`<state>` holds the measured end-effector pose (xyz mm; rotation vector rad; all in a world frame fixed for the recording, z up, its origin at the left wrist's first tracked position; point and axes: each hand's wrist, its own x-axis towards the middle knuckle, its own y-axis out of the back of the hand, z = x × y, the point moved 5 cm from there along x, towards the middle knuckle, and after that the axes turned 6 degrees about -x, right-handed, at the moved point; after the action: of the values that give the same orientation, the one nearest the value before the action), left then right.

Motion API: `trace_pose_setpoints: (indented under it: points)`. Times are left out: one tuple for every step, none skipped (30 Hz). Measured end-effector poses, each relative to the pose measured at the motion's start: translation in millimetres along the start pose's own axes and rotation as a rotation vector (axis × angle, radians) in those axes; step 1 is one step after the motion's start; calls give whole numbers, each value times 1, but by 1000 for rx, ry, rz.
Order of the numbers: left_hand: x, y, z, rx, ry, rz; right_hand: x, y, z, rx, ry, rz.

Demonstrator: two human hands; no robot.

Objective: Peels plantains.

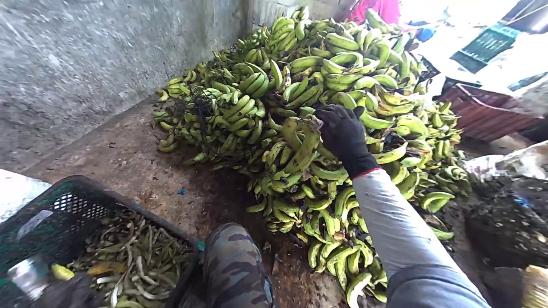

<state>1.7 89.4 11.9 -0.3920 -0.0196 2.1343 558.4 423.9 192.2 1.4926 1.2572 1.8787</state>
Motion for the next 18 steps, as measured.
trace_pose_setpoints:
  points:
    - [2,-12,1,42,-55,-5,9,10,-20,64,76,53]
    - [0,-33,12,90,-113,-3,18,18,-44,133,157,97]
    - [-4,-54,26,150,-171,-19,26,25,-70,207,236,117]
    - [-6,-71,39,210,-227,-70,32,29,-97,279,307,127]
    - [-8,-88,56,276,-266,-116,38,32,-126,352,371,127]
    - [-13,-105,74,324,-295,-128,42,33,-154,422,438,128]
    - [-20,-120,93,350,-305,-137,45,31,-183,492,502,130]
    - [-28,-132,112,370,-315,-135,46,29,-214,564,562,119]
    - [-32,-136,125,387,-328,-120,45,25,-245,627,624,113]
    - [-33,-133,132,367,-345,-105,43,20,-276,693,679,106]
    - [-31,-126,135,337,-374,-88,40,15,-307,763,732,107]
    - [-31,-116,136,329,-391,-62,37,8,-336,842,772,91]
    - [-34,-103,137,352,-398,-10,33,0,-364,910,789,67]
    - [-38,-89,137,388,-384,48,29,-8,-390,962,785,37]
    - [-42,-75,134,430,-355,107,24,-18,-413,984,775,-1]
    - [-47,-62,129,472,-304,166,19,-31,-434,973,765,-39]
    - [-53,-52,124,537,-234,215,12,-46,-453,932,763,-97]
    - [-58,-43,118,609,-155,247,4,-62,-469,876,762,-191]
